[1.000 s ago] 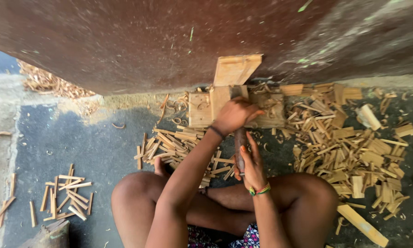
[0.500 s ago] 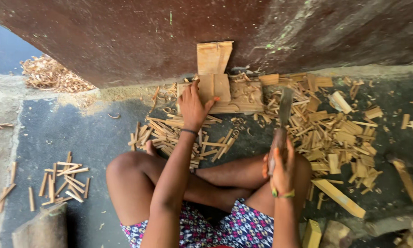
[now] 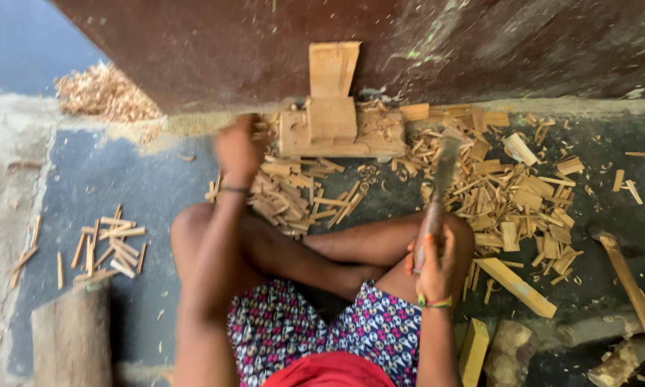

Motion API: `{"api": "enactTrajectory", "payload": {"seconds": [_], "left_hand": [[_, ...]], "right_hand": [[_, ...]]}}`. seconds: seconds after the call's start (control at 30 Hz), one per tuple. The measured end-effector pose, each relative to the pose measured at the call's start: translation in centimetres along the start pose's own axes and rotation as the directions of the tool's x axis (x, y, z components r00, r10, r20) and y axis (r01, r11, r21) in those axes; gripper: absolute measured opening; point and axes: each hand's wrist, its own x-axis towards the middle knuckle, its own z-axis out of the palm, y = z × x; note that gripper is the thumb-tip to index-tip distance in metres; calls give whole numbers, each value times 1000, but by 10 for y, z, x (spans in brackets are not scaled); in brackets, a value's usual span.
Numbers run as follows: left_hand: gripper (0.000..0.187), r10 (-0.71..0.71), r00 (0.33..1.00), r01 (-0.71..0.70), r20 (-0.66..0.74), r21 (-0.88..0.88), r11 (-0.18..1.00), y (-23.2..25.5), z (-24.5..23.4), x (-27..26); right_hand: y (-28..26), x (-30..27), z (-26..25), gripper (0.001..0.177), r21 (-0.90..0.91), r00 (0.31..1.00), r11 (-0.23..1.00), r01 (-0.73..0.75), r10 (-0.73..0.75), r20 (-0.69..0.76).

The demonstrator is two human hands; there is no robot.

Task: The person sits on the floor and carves a wooden piece using a chisel and mallet. They repeatedly strike the chisel to shape the wood, creating wood shavings that accumulate around the work area.

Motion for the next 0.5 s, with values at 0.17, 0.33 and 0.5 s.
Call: {"api": "enactTrajectory", "payload": {"seconds": [0.17,0.33,0.5], "left_hand": [[15,-268,947,265,-175,-42,963,-104,-142,-73],[33,-473,840,542,-265,377,752,-156,-229,-161],[48,-394,890,447,-228,277,851,-149,-221,-175]], "right_hand": [[4,10,0,45,36,1000,999,16,-16,15],[-2,5,0,44,36,999,999,12,-13,30],[-6,1,2,45,28,997,998,62,-63,47]]}}
